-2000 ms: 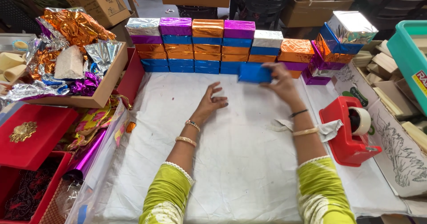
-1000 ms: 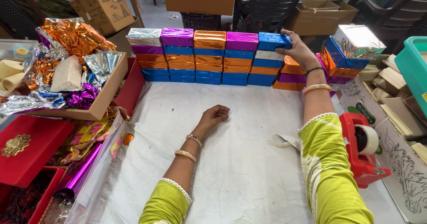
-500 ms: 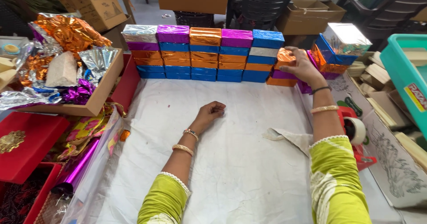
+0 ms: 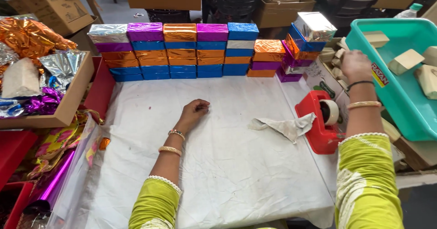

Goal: The person wipes a small wooden box with a cloth, then places a small bag and a white block inside it. They close the box and wrap it in orange metallic foil, folding the edges around the box.

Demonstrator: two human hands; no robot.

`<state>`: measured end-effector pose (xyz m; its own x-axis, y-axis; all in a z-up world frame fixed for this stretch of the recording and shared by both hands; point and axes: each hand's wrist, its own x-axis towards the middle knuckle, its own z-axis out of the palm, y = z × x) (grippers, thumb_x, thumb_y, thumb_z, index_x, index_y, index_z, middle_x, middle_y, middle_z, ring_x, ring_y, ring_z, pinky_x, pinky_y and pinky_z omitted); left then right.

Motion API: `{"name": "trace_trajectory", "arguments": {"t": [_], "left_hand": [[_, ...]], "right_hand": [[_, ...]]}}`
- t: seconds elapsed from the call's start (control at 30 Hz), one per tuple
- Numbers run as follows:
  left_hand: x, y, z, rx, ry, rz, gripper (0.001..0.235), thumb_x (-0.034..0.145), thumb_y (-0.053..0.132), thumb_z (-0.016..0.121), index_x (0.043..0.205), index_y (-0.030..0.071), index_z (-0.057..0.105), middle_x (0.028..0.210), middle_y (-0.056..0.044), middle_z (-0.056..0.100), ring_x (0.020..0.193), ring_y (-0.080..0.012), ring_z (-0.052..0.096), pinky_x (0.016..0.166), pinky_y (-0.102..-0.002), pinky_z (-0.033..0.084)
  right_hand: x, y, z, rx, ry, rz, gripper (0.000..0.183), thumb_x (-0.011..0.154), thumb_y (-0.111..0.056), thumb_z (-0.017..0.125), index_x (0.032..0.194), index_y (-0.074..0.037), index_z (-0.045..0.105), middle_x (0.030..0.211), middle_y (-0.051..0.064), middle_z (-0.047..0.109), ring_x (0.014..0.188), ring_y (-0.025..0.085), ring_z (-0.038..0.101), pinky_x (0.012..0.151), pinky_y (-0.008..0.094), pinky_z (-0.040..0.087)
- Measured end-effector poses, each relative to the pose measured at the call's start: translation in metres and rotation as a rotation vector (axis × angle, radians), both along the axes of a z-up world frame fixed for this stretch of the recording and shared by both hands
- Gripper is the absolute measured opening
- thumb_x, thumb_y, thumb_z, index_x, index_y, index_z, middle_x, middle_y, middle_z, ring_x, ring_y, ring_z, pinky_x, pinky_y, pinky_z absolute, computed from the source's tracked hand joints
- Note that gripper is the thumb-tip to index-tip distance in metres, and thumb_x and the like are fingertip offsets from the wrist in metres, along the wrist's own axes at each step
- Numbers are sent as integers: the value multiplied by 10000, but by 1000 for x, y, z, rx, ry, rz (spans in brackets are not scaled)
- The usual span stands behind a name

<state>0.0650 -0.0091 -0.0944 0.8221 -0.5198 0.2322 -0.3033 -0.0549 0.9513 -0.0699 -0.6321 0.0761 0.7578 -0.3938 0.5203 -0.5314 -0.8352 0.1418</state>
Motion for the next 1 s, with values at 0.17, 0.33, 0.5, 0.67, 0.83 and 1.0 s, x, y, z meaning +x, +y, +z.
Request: {"name": "trace_trajectory", "arguments": {"t": [0.17, 0.33, 0.5, 0.67, 0.83, 1.0], "left_hand": [[5, -2, -9, -40, -20, -25, 261, 870, 3, 742, 1126, 52, 723, 1082, -33, 730, 1004, -122, 676, 920, -266, 565], [-7, 3, 5, 0, -50, 4, 245, 873, 4, 738, 1113, 50, 723, 1103, -34, 720, 1019, -120, 678, 923, -260, 564], [0, 0, -4, -30, -73, -27, 239, 867, 2, 745, 1102, 41, 727, 1112, -38, 703, 1027, -124, 677, 918, -262, 565], [3, 1, -6, -20, -86, -30, 239, 866, 0, 741, 1101, 40, 725, 1114, -37, 705, 1024, -123, 679, 912, -260, 565], [-8, 3, 9, -13, -81, -24, 229, 866, -2, 742, 1091, 35, 723, 1114, -41, 695, 1035, -124, 676, 919, -259, 558], [-7, 1, 4, -12, -113, -19, 231, 859, -22, 725, 1084, 31, 722, 1115, -42, 687, 1038, -128, 681, 917, -260, 571]], "right_hand": [[-32, -16, -12, 322, 451, -108, 412, 990, -390, 549, 1383, -269, 583, 1473, 170, 520, 1363, 394, 492, 1105, 551, 424], [-26, -6, -30, 421, 523, -130, 505, 1043, -532, 381, 1544, -473, 401, 1659, 159, 253, 1537, 446, 235, 1233, 600, 245], [-28, 43, -5, 346, 406, -216, 503, 1011, -614, 408, 1487, -453, 417, 1700, 184, -25, 1478, 526, 172, 1193, 593, 198], [-22, -9, -15, 456, 626, -236, 552, 976, -579, 477, 1512, -488, 383, 1705, 128, -1, 1526, 429, 183, 1232, 545, 215], [-27, -23, -28, 394, 679, -98, 543, 982, -412, 498, 1520, -468, 461, 1722, 128, 117, 1565, 366, 244, 1246, 533, 274], [-40, 38, -4, 335, 385, -118, 523, 1052, -351, 492, 1568, -405, 418, 1637, 113, 366, 1511, 367, 377, 1202, 567, 368]]}}
